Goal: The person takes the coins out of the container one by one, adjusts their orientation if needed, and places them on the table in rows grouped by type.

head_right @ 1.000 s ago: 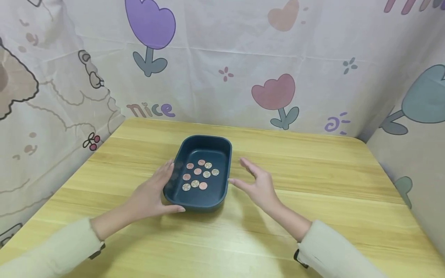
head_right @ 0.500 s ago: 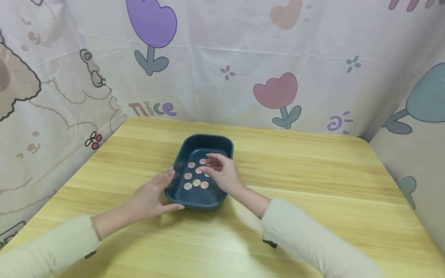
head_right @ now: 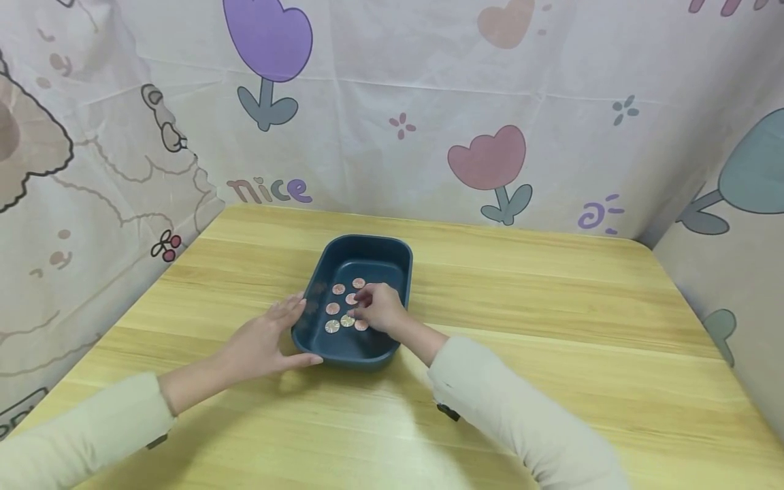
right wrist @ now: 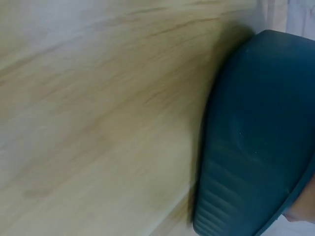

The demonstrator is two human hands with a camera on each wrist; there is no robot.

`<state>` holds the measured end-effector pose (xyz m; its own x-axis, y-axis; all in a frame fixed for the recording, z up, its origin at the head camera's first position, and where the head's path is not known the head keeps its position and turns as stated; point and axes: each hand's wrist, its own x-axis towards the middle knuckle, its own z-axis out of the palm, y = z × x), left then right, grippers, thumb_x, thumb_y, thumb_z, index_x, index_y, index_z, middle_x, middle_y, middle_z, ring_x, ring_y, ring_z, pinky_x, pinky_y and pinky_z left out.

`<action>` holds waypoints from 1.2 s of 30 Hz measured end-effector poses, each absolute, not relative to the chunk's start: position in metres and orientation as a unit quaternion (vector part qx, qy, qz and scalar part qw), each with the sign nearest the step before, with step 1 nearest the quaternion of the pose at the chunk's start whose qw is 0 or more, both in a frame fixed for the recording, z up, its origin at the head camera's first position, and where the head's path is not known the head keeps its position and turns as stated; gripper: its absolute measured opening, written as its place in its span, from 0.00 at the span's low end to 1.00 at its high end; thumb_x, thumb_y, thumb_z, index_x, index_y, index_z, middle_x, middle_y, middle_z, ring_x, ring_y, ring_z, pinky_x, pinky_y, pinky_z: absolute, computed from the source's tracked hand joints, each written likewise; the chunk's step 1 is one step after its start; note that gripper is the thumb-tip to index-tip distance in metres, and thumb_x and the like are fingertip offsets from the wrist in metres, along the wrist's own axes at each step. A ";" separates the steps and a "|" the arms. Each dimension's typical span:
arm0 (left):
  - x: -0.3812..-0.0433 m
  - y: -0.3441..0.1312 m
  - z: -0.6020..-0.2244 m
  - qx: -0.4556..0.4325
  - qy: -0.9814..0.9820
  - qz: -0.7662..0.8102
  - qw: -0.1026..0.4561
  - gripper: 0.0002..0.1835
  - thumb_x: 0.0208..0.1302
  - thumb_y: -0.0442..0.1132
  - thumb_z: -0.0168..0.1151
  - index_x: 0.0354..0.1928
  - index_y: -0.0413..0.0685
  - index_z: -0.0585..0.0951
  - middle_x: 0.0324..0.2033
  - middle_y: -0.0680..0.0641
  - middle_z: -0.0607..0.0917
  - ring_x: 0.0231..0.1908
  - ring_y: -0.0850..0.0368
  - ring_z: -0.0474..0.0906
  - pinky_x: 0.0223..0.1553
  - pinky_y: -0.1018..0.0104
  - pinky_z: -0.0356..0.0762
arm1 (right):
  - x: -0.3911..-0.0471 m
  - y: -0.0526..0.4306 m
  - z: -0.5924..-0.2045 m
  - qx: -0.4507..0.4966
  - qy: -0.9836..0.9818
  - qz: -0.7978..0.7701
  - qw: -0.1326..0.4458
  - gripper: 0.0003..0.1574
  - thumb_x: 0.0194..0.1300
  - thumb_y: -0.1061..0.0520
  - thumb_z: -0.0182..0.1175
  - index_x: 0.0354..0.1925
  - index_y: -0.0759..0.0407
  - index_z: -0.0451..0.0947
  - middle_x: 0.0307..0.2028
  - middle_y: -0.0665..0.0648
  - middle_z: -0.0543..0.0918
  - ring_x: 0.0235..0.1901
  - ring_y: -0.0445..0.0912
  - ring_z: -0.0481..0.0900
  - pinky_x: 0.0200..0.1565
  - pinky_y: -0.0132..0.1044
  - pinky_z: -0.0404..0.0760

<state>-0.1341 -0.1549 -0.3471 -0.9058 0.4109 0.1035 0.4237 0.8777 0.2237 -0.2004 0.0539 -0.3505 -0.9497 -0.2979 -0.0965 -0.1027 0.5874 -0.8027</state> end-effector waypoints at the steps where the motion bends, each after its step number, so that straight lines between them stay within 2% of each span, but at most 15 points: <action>1: -0.134 -0.155 -0.347 -0.216 -0.969 -0.119 0.026 0.53 0.47 0.70 0.61 0.63 0.32 0.66 0.65 0.34 0.65 0.66 0.39 0.61 0.63 0.47 0.64 | -0.202 0.052 -0.351 -0.104 0.892 -0.423 0.121 0.15 0.54 0.62 0.66 0.42 0.66 0.80 0.29 0.57 0.81 0.29 0.42 0.75 0.30 0.27 0.73; 4: -0.134 -0.155 -0.346 -0.217 -0.969 -0.117 0.024 0.53 0.47 0.70 0.61 0.63 0.32 0.66 0.65 0.34 0.64 0.66 0.40 0.61 0.64 0.47 0.63 | -0.204 0.048 -0.354 -0.096 0.919 -0.357 0.137 0.13 0.52 0.61 0.68 0.38 0.65 0.81 0.27 0.56 0.80 0.28 0.43 0.74 0.28 0.27 0.71; 10: -0.134 -0.154 -0.346 -0.216 -0.969 -0.114 0.022 0.53 0.48 0.70 0.60 0.63 0.32 0.66 0.65 0.34 0.64 0.66 0.39 0.61 0.64 0.47 0.62 | -0.207 0.043 -0.358 -0.095 0.954 -0.242 0.151 0.15 0.50 0.59 0.70 0.36 0.63 0.77 0.31 0.56 0.79 0.32 0.46 0.73 0.35 0.32 0.74; 21: -0.135 -0.155 -0.348 -0.212 -0.970 -0.117 0.020 0.53 0.47 0.70 0.60 0.64 0.33 0.65 0.66 0.34 0.63 0.66 0.39 0.60 0.65 0.47 0.61 | -0.209 0.038 -0.361 -0.099 0.960 -0.205 0.161 0.06 0.57 0.60 0.64 0.31 0.61 0.76 0.28 0.56 0.78 0.29 0.45 0.72 0.32 0.32 0.73; 26: -0.135 -0.155 -0.348 -0.214 -0.970 -0.113 0.027 0.53 0.47 0.70 0.60 0.63 0.32 0.66 0.65 0.34 0.64 0.66 0.39 0.61 0.64 0.47 0.62 | -0.208 0.038 -0.362 -0.112 0.960 -0.203 0.157 0.06 0.58 0.60 0.64 0.30 0.62 0.76 0.26 0.55 0.78 0.27 0.44 0.72 0.31 0.31 0.73; 36: -0.134 -0.154 -0.348 -0.213 -0.970 -0.117 0.027 0.53 0.47 0.69 0.61 0.63 0.31 0.66 0.65 0.34 0.64 0.66 0.39 0.60 0.64 0.46 0.62 | -0.204 0.038 -0.363 -0.152 0.963 -0.182 0.131 0.11 0.58 0.59 0.63 0.22 0.62 0.77 0.20 0.55 0.78 0.23 0.44 0.70 0.28 0.30 0.70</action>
